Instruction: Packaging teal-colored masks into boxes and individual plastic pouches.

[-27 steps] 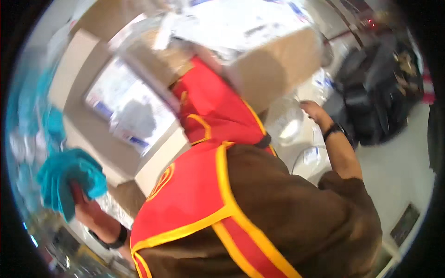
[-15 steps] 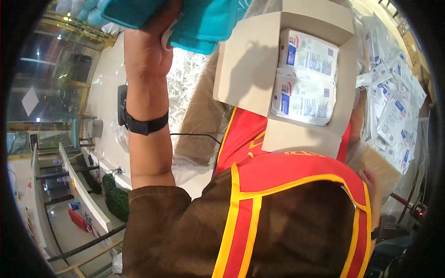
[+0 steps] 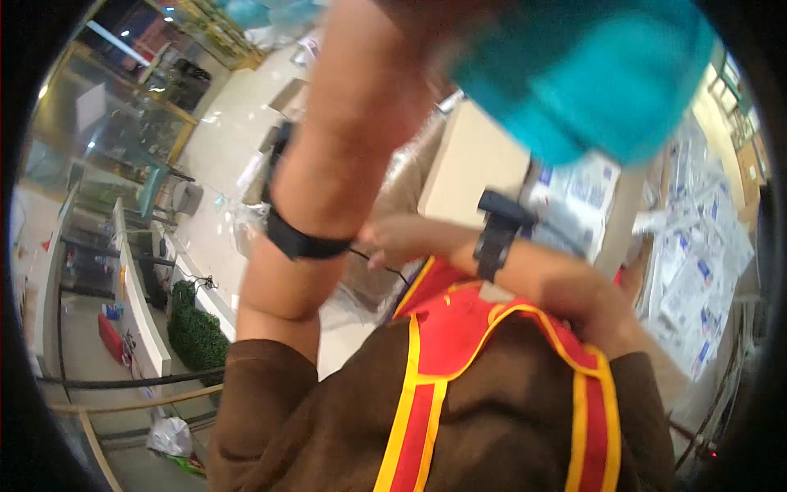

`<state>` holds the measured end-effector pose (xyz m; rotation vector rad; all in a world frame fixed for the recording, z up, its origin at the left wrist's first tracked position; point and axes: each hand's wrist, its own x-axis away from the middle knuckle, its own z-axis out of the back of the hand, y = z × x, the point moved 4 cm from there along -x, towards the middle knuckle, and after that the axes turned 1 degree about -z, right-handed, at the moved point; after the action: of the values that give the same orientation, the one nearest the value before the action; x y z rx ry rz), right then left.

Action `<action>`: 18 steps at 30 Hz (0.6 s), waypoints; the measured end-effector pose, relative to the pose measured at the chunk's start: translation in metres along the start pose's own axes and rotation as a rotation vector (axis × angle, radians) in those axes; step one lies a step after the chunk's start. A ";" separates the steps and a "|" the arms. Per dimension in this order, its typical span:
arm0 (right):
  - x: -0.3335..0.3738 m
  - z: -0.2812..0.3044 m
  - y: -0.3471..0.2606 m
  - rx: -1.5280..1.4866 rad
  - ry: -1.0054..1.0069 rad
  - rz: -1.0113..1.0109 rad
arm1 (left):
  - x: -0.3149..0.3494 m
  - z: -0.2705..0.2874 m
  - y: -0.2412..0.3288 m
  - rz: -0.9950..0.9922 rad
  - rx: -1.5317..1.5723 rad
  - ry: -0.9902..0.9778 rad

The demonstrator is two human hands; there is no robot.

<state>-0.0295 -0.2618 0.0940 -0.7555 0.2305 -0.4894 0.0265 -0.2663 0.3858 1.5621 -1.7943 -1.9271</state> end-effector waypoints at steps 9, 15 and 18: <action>0.044 -0.078 0.006 -0.251 -0.154 0.011 | 0.049 -0.071 -0.052 0.303 0.027 -0.048; 0.057 -0.078 0.003 -0.250 -0.187 -0.020 | 0.068 -0.074 -0.049 0.314 -0.044 -0.105; 0.061 -0.077 0.002 -0.273 -0.178 -0.027 | 0.067 -0.082 -0.051 0.310 -0.012 -0.080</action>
<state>-0.0045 -0.3373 0.0357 -1.0647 0.1221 -0.4173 0.0792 -0.3507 0.3234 1.1346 -1.9172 -1.8697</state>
